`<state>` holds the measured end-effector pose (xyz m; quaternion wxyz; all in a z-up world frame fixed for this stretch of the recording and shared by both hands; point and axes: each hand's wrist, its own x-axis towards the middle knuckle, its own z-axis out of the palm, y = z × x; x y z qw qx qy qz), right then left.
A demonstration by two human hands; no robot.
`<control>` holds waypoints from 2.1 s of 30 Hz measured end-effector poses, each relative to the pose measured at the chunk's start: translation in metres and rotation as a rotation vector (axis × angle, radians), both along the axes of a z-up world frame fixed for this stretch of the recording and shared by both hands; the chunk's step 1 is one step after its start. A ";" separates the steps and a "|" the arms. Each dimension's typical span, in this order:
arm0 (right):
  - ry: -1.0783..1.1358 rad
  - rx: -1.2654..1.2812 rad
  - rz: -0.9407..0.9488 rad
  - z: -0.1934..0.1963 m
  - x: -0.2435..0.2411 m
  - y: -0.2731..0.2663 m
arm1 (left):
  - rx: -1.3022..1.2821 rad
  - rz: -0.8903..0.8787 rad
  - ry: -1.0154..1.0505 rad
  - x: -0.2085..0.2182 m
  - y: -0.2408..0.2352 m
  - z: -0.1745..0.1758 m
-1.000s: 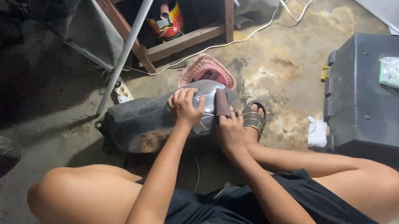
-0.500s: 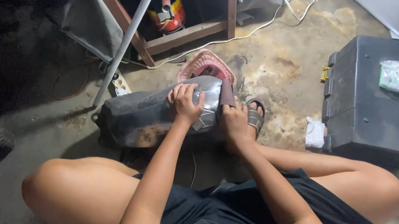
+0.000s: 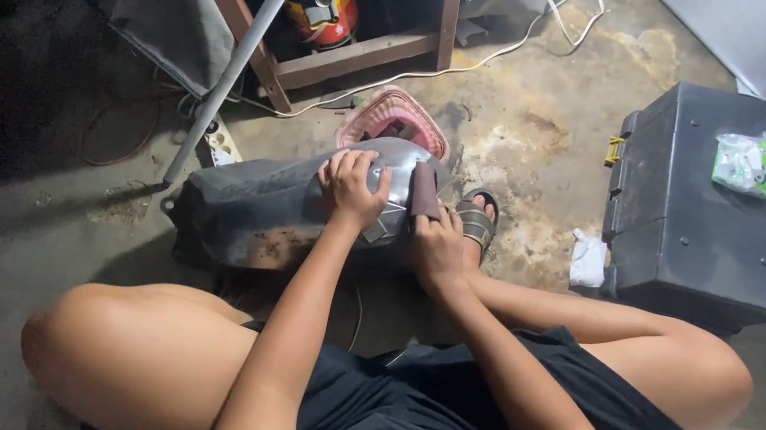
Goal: The person sits on the floor and uses a sanding block to smooth the surface of a large, dark metal object. They hold the object steady with one hand while rubbing the sanding block back and forth across a specific area.
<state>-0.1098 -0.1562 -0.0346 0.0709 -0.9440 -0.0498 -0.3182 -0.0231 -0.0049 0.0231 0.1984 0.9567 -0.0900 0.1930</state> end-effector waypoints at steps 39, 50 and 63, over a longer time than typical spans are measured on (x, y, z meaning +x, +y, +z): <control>0.110 0.009 0.092 -0.014 -0.004 -0.015 | -0.047 -0.029 0.031 -0.005 0.000 0.011; 0.310 1.598 -0.033 -0.016 0.057 -0.119 | -0.047 -0.045 0.001 -0.002 0.002 0.003; 0.306 1.576 -0.068 -0.015 0.037 -0.115 | -0.060 -0.066 0.038 -0.005 0.003 0.013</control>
